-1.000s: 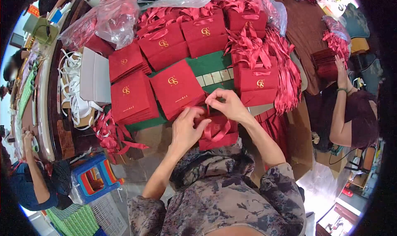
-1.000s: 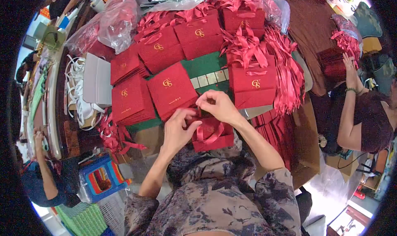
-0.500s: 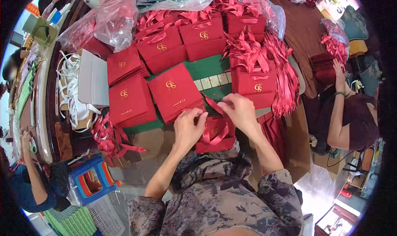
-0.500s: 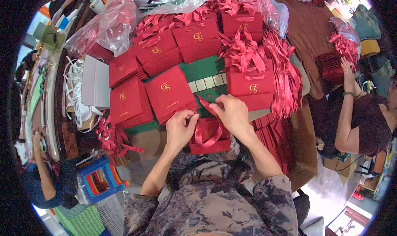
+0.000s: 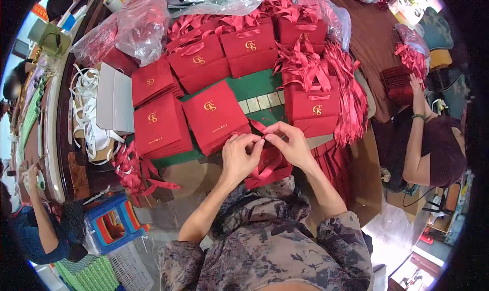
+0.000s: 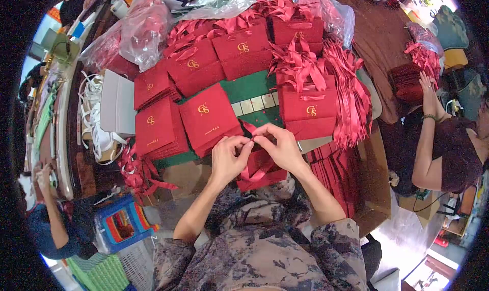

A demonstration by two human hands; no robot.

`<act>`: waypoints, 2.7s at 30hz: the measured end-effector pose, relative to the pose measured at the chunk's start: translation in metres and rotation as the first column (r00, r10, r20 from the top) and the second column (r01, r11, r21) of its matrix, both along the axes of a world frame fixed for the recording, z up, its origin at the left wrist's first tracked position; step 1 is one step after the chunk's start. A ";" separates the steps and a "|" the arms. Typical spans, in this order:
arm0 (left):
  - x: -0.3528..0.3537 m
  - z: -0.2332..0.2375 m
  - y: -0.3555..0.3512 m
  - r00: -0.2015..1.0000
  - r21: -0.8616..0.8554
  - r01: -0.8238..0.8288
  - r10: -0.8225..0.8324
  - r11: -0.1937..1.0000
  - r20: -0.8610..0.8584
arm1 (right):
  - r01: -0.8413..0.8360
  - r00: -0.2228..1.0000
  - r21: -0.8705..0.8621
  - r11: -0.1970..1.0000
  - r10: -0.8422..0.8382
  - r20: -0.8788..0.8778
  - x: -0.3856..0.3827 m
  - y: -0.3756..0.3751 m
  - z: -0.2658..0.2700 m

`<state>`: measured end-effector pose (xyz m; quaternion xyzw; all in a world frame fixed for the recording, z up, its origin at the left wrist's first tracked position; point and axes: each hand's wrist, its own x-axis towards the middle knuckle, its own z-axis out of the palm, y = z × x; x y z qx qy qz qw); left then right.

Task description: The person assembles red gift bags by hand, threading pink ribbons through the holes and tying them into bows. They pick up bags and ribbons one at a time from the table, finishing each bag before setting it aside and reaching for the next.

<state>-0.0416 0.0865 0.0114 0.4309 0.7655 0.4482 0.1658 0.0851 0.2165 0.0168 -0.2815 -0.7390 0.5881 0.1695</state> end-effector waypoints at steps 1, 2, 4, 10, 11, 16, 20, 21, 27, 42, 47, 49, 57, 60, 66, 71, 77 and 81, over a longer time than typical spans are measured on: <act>0.000 0.000 0.000 1.000 0.002 0.004 -0.004 1.000 -0.022 | 0.000 1.000 -0.014 1.000 0.000 -0.006 0.000 -0.001 0.002; 0.000 0.000 0.000 0.999 0.003 0.009 -0.008 1.000 -0.044 | -0.001 1.000 -0.014 1.000 0.001 -0.006 0.000 -0.002 0.003; 0.000 -0.002 0.000 0.998 -0.001 0.015 -0.015 1.000 -0.063 | -0.010 1.000 -0.064 0.998 0.009 -0.009 0.000 -0.004 0.006; 0.002 0.004 -0.010 0.999 0.061 0.006 -0.003 0.998 -0.049 | 0.073 0.997 0.006 0.997 -0.073 -0.003 0.000 -0.004 0.001; 0.005 0.002 -0.015 0.997 0.208 -0.075 0.078 0.975 -0.006 | 0.074 0.997 0.008 0.997 -0.074 -0.005 0.001 -0.002 -0.003; 0.017 -0.014 -0.051 0.953 0.170 -0.153 0.100 0.973 0.288 | 0.087 0.994 -0.096 0.991 -0.093 -0.056 0.004 0.000 -0.009; 0.020 -0.031 -0.060 0.948 0.168 -0.195 0.142 0.966 0.283 | 0.111 0.986 -0.197 0.974 -0.132 -0.098 0.001 0.005 -0.006; 0.017 -0.028 -0.063 0.945 0.109 -0.083 0.043 0.991 0.324 | 0.095 0.987 -0.206 0.974 -0.119 -0.109 0.000 0.006 -0.005; 0.015 -0.011 -0.065 0.897 0.100 0.157 -0.184 0.983 0.402 | 0.112 0.982 -0.061 0.992 -0.120 -0.147 -0.014 0.023 0.000; 0.002 0.013 -0.031 0.706 0.227 -0.138 -0.065 0.964 0.705 | 0.334 0.895 -0.035 0.942 -0.329 -0.302 -0.006 0.043 0.050; -0.007 0.050 0.030 0.809 0.402 -0.139 -0.130 0.905 0.573 | 0.549 0.753 -0.033 0.835 -0.512 -0.413 0.037 0.038 0.026; 0.002 0.052 0.048 0.822 0.338 -0.064 -0.143 0.939 0.551 | 0.586 0.728 -0.047 0.809 -0.551 -0.407 0.053 0.027 0.020; 0.065 -0.016 0.098 0.981 0.294 0.069 -0.118 0.953 0.152 | 0.633 0.737 0.535 0.560 -0.647 -0.195 0.088 0.012 -0.048; 0.075 -0.019 0.091 0.999 0.136 -0.028 0.032 0.990 -0.032 | 0.567 0.750 0.650 0.507 -0.644 -0.151 0.095 0.013 -0.063; 0.072 -0.040 0.079 0.991 0.068 0.099 -0.092 0.993 -0.094 | 0.547 0.728 0.684 0.483 -0.678 -0.104 0.089 0.021 -0.064; 0.068 -0.047 0.099 0.998 -0.004 0.056 -0.056 0.998 -0.007 | 0.525 0.743 0.696 0.491 -0.663 -0.093 0.068 0.043 -0.055; 0.034 -0.068 0.146 0.982 0.271 0.003 -0.054 0.963 0.180 | 0.519 0.733 0.720 0.461 -0.673 -0.097 0.058 0.049 -0.059; 0.012 -0.053 0.169 0.888 0.275 0.054 -0.172 0.960 0.427 | 0.514 0.742 0.730 0.451 -0.661 -0.114 0.060 0.049 -0.062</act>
